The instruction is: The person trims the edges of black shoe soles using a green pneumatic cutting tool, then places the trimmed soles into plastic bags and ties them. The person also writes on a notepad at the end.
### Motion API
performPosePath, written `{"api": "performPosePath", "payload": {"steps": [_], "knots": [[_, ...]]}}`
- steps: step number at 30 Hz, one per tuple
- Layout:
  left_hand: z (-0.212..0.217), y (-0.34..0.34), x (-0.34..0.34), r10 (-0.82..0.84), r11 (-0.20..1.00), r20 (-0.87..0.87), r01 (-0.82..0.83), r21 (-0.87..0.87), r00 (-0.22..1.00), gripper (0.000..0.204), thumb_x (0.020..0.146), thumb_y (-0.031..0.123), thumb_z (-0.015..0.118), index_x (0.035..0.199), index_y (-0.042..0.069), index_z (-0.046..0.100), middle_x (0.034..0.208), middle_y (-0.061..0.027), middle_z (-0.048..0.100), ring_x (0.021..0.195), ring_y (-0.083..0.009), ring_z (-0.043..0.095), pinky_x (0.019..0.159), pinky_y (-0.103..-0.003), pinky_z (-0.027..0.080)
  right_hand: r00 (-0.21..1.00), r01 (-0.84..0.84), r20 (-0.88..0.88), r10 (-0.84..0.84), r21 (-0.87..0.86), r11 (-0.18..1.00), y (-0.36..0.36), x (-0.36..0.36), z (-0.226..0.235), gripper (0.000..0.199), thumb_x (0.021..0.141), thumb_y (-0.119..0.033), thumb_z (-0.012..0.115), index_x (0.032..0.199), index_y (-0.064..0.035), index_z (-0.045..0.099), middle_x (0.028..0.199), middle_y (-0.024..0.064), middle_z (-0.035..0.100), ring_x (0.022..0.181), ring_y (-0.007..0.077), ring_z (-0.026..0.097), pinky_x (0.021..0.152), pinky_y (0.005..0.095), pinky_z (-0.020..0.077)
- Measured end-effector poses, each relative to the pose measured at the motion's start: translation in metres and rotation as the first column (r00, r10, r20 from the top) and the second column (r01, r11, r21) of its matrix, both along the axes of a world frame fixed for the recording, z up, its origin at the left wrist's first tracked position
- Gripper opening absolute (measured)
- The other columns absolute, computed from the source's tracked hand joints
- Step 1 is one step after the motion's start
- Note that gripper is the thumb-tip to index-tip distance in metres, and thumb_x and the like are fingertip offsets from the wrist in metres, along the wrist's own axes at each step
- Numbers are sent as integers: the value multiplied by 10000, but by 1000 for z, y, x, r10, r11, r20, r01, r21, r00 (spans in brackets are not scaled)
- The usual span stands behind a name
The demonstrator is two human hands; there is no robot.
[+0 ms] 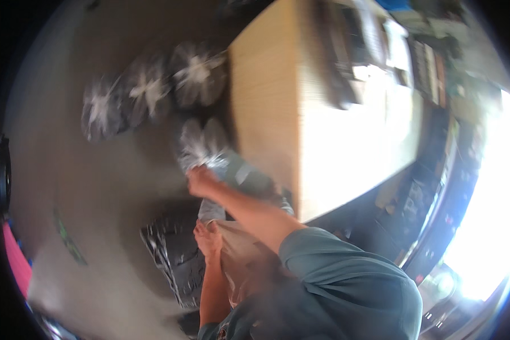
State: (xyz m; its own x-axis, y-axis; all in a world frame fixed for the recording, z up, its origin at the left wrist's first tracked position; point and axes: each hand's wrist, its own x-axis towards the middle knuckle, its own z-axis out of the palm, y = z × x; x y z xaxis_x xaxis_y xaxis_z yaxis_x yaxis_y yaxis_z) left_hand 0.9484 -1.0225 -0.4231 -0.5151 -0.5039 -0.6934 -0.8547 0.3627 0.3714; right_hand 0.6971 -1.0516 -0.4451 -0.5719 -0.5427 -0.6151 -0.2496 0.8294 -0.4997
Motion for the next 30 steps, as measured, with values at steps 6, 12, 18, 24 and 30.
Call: {"api": "performPosePath", "payload": {"steps": [6,12,18,24,30], "knots": [[-71,-31,24,-631,775,-178,607,-176,755,470,1030,329,632,1363,-3,625,1310,-268,652,1195,-431,629,1055,-515,502,995,-89,-12,98,-547,832,29,27,176,208,892,-109,656,1082,-34,694,973,215,723,960,366,723,846,467,581],[89,-72,-111,168,973,-622,-231,-21,765,247,1091,127,606,1223,-62,694,1174,-205,743,1029,-324,741,922,-380,582,1000,-2,-11,-8,-711,703,153,-25,304,224,911,-88,698,1121,-13,712,987,183,726,926,368,721,805,460,594],[293,68,-298,-301,913,-848,387,-125,435,252,962,-73,625,1192,-6,703,1108,-183,726,978,-382,707,868,-445,576,958,101,-112,-263,-728,678,301,-114,355,202,901,-48,757,1097,-2,732,1032,172,752,929,354,744,811,422,611],[274,220,-491,-542,781,-818,475,-406,193,470,1018,209,684,1426,0,581,1505,-228,534,1429,-453,479,1188,-579,393,695,313,-387,-606,-596,740,496,-261,363,157,966,-25,724,1123,-22,734,1046,154,768,925,249,764,819,363,606],[239,266,-563,-828,539,-393,370,-757,401,638,1005,399,670,1541,83,526,1655,-213,393,1549,-430,343,1261,-583,289,571,151,-618,-540,-567,809,583,-407,328,463,917,-178,805,1331,-41,649,1296,200,656,1148,361,677,952,432,583]]}}
